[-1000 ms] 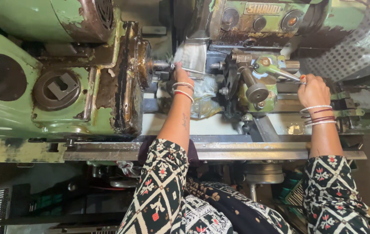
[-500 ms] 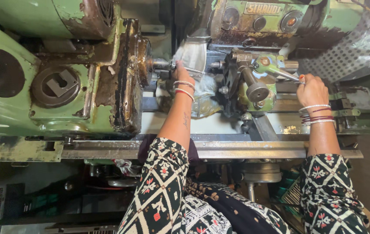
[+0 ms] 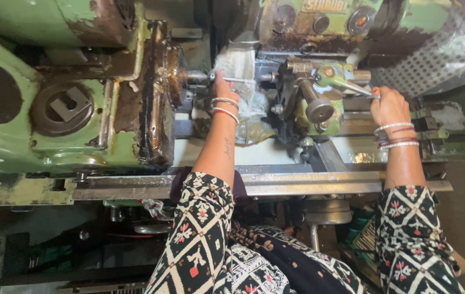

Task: The person repeatedly picks up metal rods from a tray, inserts them into a metal turning machine, operates the machine with both hands, and then removes the rods. This cycle is performed multiple times throughout the clip.

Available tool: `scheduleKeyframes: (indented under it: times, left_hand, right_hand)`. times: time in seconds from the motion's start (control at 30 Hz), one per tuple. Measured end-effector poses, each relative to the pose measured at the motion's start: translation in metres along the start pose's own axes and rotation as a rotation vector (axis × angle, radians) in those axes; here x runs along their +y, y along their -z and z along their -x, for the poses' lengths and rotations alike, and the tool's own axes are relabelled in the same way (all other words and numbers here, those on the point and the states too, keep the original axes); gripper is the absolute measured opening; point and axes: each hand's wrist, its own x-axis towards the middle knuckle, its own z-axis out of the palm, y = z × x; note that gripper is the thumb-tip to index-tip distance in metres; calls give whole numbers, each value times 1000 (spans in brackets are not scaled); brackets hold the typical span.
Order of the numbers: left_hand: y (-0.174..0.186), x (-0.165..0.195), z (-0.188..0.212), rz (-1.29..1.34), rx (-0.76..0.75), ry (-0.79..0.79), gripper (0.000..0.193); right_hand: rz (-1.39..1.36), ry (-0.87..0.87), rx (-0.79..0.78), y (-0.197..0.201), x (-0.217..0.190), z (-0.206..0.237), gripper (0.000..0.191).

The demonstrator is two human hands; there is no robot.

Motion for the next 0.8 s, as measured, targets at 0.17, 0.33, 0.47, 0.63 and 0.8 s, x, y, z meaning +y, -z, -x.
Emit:
scheduleKeyframes:
  times: [0.17, 0.33, 0.47, 0.63, 0.8]
  left_hand:
    - [0, 1, -4, 34, -30, 85, 33]
    - [1, 8, -3, 48, -72, 124, 28]
    - [0, 10, 1, 69, -51, 187, 26]
    - [3, 12, 2, -12, -83, 210, 38]
    - [6, 3, 4, -725, -206, 112, 42]
  right_hand:
    - [88, -82, -22, 2, -17, 23, 29]
    - [126, -250, -21, 5, -64, 59, 28]
    - [-19, -145, 53, 12, -59, 50, 23]
    - [-577, -111, 53, 29, 4, 66, 26]
    - [-433, -350, 228, 85, 122, 151, 54]
